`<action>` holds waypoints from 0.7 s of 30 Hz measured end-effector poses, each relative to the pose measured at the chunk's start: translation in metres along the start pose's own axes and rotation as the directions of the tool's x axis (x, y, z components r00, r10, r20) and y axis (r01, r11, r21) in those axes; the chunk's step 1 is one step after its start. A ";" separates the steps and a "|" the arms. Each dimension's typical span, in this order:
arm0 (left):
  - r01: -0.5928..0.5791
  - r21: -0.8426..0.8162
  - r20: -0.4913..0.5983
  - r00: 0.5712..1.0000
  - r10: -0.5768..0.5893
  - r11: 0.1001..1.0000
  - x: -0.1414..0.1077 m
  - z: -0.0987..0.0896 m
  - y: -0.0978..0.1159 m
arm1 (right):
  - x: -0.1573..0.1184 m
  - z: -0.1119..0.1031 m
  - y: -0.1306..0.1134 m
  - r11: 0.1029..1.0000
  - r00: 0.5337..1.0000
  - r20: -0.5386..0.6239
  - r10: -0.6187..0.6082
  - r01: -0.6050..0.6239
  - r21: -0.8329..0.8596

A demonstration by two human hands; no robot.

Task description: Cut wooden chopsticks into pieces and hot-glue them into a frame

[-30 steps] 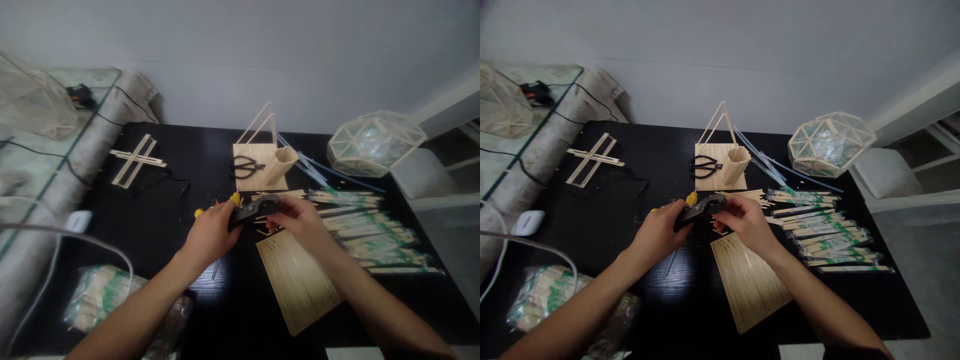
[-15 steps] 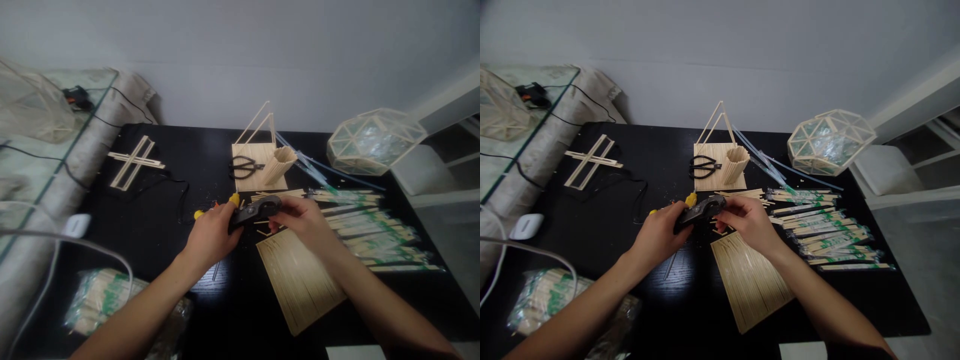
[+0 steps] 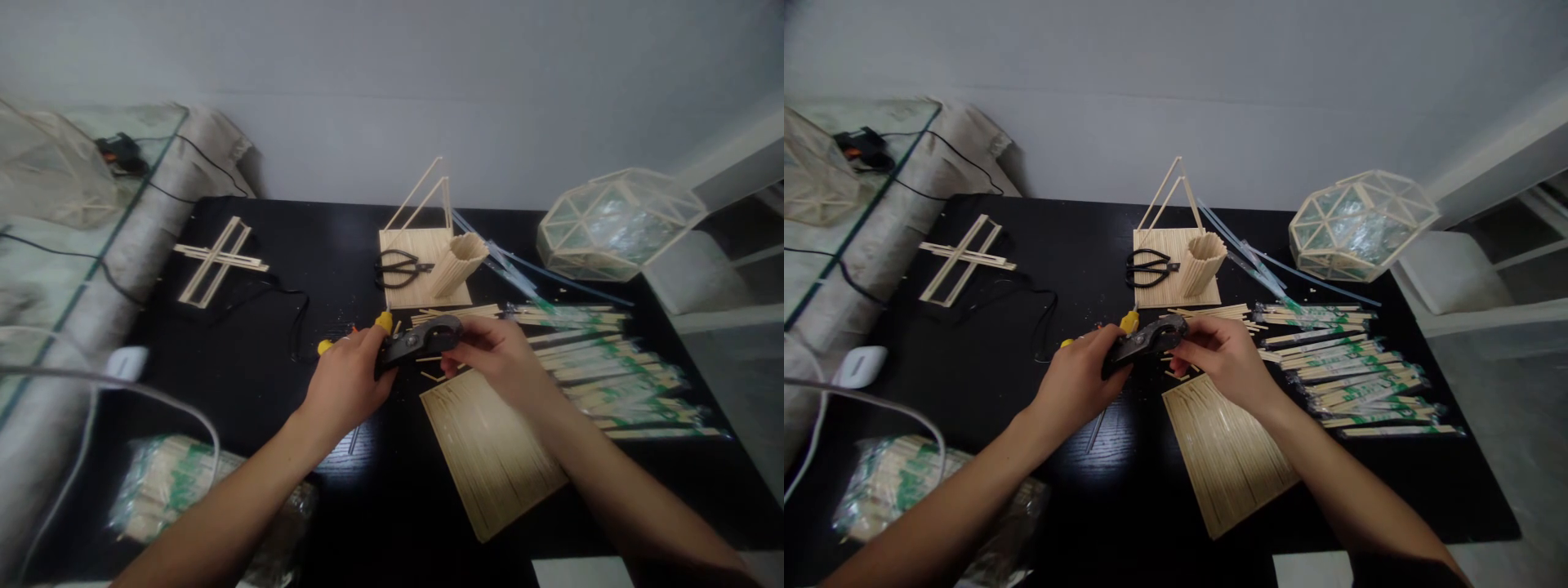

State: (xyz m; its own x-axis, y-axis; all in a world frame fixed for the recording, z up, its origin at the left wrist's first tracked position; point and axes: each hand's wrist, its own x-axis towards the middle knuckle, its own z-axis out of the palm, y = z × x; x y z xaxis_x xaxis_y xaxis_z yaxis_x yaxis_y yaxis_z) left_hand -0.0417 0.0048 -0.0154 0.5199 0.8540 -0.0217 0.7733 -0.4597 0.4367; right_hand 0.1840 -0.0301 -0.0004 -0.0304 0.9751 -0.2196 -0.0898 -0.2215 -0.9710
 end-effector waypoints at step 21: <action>-0.025 -0.071 -0.016 1.000 0.024 0.997 -0.002 0.004 -0.003 | 0.000 0.001 0.000 1.000 1.000 -0.023 0.013 -0.013 -0.004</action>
State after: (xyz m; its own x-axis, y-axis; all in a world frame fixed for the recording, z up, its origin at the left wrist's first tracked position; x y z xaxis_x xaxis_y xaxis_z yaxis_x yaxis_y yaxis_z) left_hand -0.0435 0.0038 -0.0205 0.5324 0.8465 0.0030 0.7322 -0.4622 0.5002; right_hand 0.1833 -0.0300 -0.0007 -0.0090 0.9721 -0.2345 -0.0853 -0.2345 -0.9684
